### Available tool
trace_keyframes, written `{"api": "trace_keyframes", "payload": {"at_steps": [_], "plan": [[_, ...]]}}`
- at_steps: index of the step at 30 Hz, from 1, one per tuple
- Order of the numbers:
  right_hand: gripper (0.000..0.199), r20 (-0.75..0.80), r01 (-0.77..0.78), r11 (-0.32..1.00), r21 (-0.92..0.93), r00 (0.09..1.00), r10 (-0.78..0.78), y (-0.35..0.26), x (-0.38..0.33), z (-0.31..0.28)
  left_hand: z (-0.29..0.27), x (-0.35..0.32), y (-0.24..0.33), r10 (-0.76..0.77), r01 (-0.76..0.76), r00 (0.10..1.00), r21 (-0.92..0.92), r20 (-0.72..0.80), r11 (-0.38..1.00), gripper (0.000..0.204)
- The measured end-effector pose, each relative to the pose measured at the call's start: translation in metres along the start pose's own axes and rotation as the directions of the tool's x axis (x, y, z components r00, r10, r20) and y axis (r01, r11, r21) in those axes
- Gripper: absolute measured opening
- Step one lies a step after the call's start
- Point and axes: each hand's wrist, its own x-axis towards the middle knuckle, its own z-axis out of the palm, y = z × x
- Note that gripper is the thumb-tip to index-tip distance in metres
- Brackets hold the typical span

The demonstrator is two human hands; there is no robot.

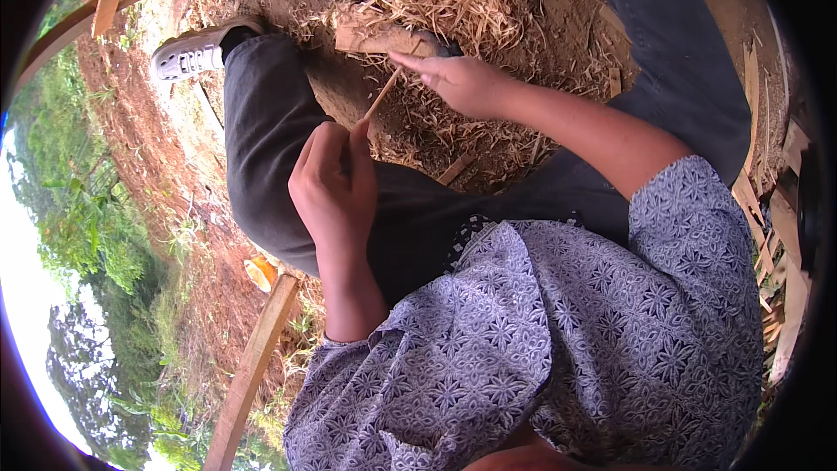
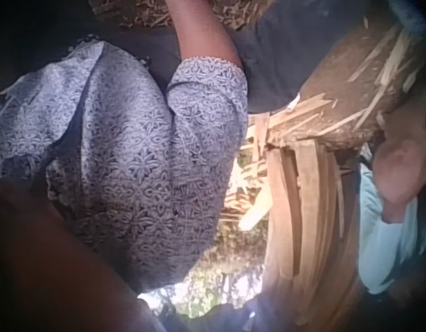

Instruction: The person sits on the ground and uses a knife to shave thin strips from a small wooden stick held between the hands. The person repeatedly rotates the stick and shaves its surface, producing wood shavings that accumulate on the lap.

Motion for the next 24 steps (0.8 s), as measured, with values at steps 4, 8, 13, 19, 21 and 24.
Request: {"api": "trace_keyframes", "payload": {"at_steps": [4, 8, 13, 19, 21, 24], "plan": [[0.055, -0.100, 0.345, 0.930, 0.128, 0.937, -0.334, -0.028, -0.029, 0.025, 0.004, 0.001, 0.000, 0.025, -0.025, 0.999, -0.005, -0.023, 1.000, 0.026], [0.054, -0.125, 0.081, 0.997, 0.017, 0.989, -0.079, 0.013, 0.010, 0.005, 0.003, 0.004, -0.001, 0.025, -0.025, 0.999, -0.039, -0.021, 0.999, 0.026], [0.052, -0.166, 0.334, 0.941, 0.057, 0.933, -0.321, -0.019, -0.023, 0.032, 0.002, 0.003, 0.003, -0.002, 0.002, 1.000, -0.025, -0.002, 1.000, 0.027], [0.053, -0.231, 0.220, 0.970, -0.101, 0.943, -0.238, 0.009, 0.001, 0.032, 0.006, 0.005, 0.003, 0.038, -0.039, 0.999, -0.054, -0.016, 0.998, 0.025], [0.054, -0.178, 0.316, 0.949, 0.025, 0.935, -0.306, -0.012, -0.016, 0.032, 0.005, 0.003, 0.002, 0.001, -0.002, 1.000, -0.073, -0.013, 0.997, 0.025], [0.056, -0.053, -0.022, 0.999, 0.024, 0.998, 0.023, 0.023, 0.012, 0.003, 0.005, 0.006, 0.005, 0.003, -0.003, 1.000, -0.120, -0.002, 0.993, 0.024]]}}
